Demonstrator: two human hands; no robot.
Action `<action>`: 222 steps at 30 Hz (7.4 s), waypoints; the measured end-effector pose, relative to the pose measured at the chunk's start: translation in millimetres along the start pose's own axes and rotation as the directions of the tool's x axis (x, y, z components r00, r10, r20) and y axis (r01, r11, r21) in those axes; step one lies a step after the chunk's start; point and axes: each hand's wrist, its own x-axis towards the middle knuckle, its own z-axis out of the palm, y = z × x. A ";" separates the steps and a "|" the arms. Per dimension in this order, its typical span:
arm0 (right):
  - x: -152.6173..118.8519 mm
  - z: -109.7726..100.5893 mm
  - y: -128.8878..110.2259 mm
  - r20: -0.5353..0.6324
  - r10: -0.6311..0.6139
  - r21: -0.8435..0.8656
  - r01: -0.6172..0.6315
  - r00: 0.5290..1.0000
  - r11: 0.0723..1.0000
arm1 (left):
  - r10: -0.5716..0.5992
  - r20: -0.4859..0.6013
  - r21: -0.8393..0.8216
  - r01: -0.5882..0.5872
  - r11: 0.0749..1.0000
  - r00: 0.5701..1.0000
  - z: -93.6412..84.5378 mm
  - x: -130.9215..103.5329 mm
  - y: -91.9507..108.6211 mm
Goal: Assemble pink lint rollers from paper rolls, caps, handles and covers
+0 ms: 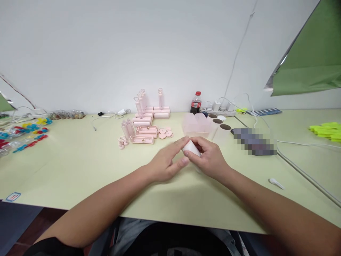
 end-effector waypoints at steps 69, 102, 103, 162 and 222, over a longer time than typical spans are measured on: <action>16.2 -5.8 15.1 0.148 0.459 0.804 -0.377 0.876 0.460 | -0.566 -0.051 -0.568 0.442 0.694 0.823 -16.2 15.8 -33.0; 11.9 3.5 16.2 0.268 0.428 0.759 -0.463 0.863 0.458 | -0.463 -0.074 -0.452 0.385 0.805 0.883 -6.3 10.2 -33.9; 11.7 3.8 16.2 0.274 0.428 0.758 -0.467 0.861 0.454 | -0.458 -0.078 -0.441 0.382 0.812 0.885 -5.9 10.0 -34.0; 9.9 14.9 24.8 0.336 0.371 0.844 -0.452 0.866 0.290 | -0.636 0.068 0.828 0.312 0.466 0.769 -62.0 10.1 -47.9; 6.5 13.0 1.3 0.807 0.112 0.580 -0.814 0.580 0.032 | -0.592 -0.104 -0.540 0.455 0.708 0.799 1.0 20.0 6.7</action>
